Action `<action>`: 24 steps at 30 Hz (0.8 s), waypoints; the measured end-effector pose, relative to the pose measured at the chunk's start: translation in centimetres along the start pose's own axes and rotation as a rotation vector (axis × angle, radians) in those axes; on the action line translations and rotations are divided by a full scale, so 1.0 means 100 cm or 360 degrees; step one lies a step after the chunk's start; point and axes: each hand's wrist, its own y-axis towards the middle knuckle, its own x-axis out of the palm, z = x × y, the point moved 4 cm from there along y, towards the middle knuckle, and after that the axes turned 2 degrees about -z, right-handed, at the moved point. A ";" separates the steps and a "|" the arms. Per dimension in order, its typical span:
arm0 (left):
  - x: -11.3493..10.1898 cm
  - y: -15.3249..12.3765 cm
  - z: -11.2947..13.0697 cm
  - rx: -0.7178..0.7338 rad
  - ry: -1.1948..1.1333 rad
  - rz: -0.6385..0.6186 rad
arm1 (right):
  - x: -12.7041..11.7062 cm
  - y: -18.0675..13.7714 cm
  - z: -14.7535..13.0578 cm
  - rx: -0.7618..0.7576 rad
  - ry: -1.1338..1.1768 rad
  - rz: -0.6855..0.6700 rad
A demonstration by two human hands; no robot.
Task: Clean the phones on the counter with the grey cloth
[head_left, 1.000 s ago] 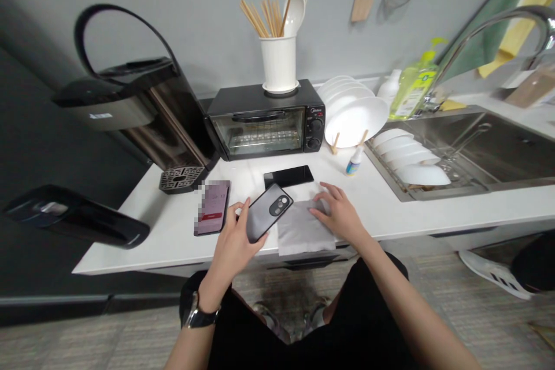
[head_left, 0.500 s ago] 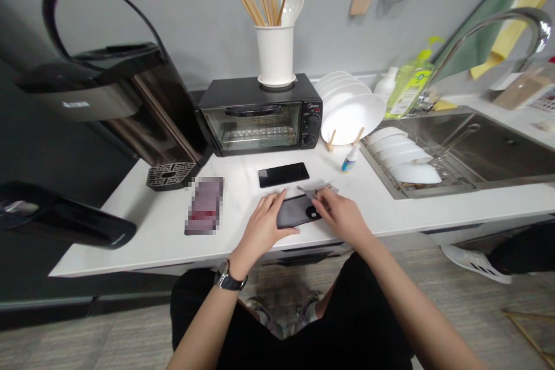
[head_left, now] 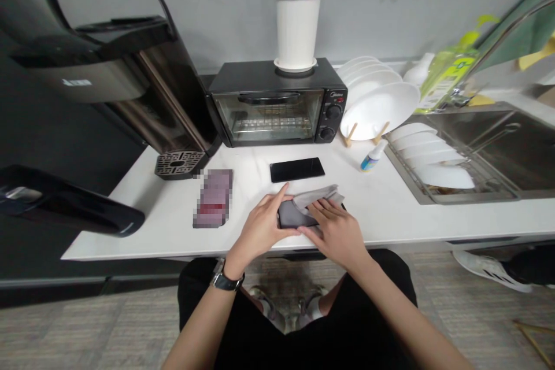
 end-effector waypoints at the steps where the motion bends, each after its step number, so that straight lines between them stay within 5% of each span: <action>1: 0.001 0.000 0.000 0.0001 0.0008 -0.0006 | 0.004 0.005 -0.010 -0.0058 0.0070 -0.0043; 7: 0.000 -0.003 -0.003 0.0006 0.0082 -0.0004 | 0.010 0.008 -0.037 -0.0254 0.0355 -0.0217; 17: 0.002 -0.002 -0.003 0.0044 0.0085 -0.0002 | -0.028 -0.044 0.041 -0.0046 -0.0103 -0.0098; 24: 0.002 0.005 0.001 0.0042 0.0040 -0.0045 | -0.008 -0.016 0.030 0.0122 -0.0115 0.0043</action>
